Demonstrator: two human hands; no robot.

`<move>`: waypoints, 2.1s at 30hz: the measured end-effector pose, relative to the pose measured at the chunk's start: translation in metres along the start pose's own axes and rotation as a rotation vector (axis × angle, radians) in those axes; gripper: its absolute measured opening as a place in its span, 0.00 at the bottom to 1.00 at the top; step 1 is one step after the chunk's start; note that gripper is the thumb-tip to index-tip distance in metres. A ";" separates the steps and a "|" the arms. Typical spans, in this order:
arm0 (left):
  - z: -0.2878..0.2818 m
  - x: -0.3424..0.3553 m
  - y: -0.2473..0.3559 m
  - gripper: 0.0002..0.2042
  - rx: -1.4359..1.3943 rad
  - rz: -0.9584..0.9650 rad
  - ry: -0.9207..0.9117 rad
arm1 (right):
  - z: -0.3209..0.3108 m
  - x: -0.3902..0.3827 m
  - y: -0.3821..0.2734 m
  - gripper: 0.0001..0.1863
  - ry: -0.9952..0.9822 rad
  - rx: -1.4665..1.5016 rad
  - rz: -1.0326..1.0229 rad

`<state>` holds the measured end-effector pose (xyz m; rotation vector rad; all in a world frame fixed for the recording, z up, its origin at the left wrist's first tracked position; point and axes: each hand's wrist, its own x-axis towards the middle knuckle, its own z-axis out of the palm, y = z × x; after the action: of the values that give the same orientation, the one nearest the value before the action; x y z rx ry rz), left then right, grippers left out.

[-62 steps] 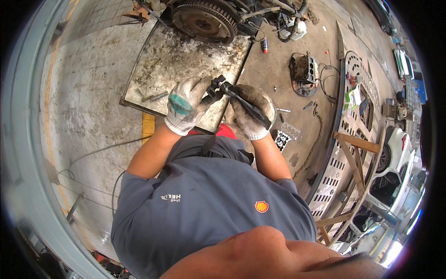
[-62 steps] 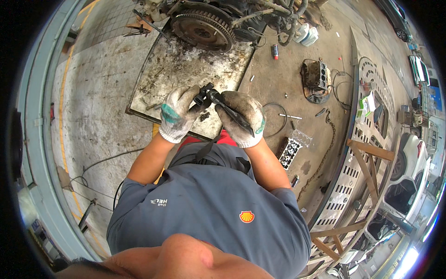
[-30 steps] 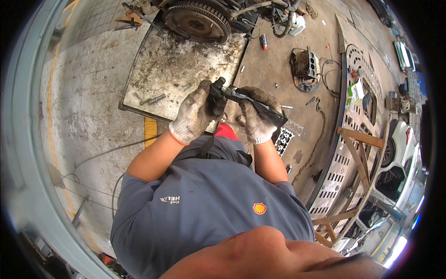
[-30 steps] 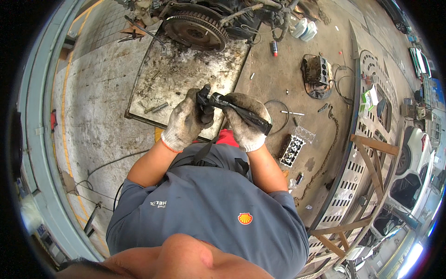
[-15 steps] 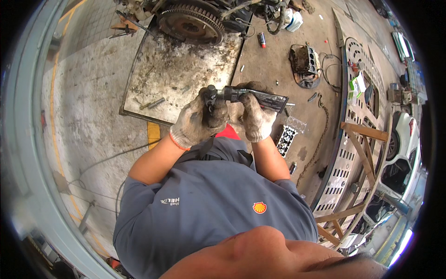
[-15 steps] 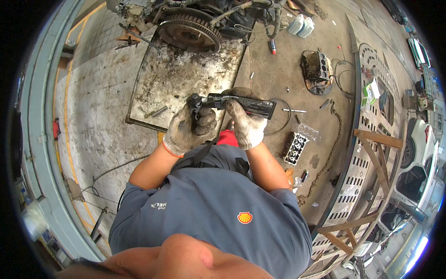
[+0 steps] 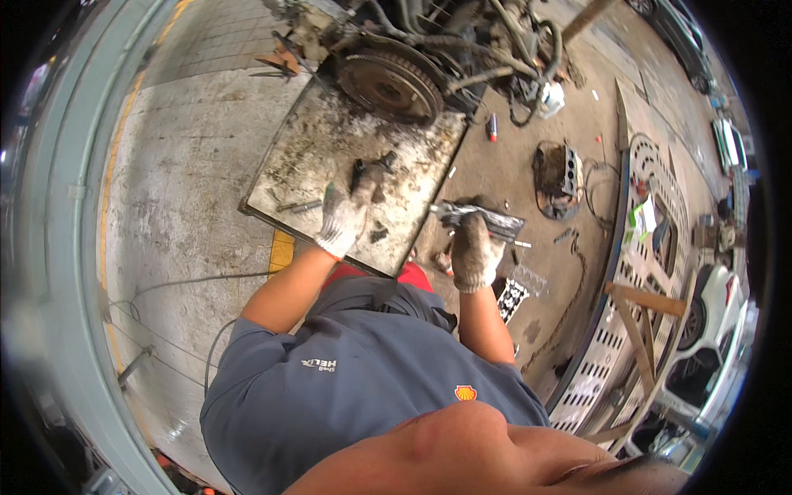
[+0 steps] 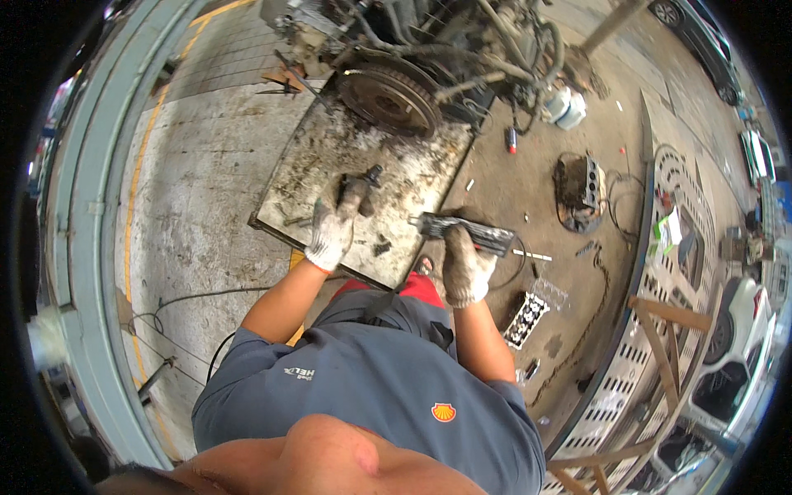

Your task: The person works on a car engine mounted on a stand in a workshop. They wipe a small part with a cloth, then use a cordless impact wrench to tighten bolts on the engine block. The person also handles a small metal component and places it on the engine.

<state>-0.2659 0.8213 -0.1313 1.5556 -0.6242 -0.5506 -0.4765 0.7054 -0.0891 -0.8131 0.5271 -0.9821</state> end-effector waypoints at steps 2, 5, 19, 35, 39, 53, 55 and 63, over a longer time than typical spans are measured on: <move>-0.006 0.024 0.070 0.26 -0.133 0.024 0.078 | -0.016 0.002 0.006 0.17 0.094 -0.044 -0.027; -0.054 0.087 0.088 0.34 0.193 0.067 0.255 | -0.020 0.004 0.003 0.16 0.072 -0.033 0.010; -0.142 0.309 0.081 0.33 0.793 0.187 0.472 | -0.035 0.012 0.010 0.19 0.216 -0.217 0.053; -0.113 0.294 0.111 0.29 0.955 0.204 0.412 | -0.038 0.036 0.025 0.20 0.238 -0.176 0.210; -0.128 0.313 0.105 0.30 1.124 0.223 0.361 | -0.042 0.044 0.030 0.20 0.230 -0.157 0.235; -0.147 0.314 0.094 0.23 1.358 0.631 0.326 | -0.057 0.067 0.077 0.16 0.245 -0.115 0.412; -0.144 0.309 0.102 0.19 1.424 0.772 0.307 | -0.058 0.070 0.080 0.16 0.248 -0.132 0.422; -0.147 0.316 0.099 0.22 1.462 0.820 0.282 | -0.049 0.071 0.075 0.17 0.242 -0.118 0.404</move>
<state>0.0587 0.7109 -0.0156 2.3366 -1.4884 0.9826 -0.4399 0.6483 -0.1808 -0.6600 0.9266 -0.6816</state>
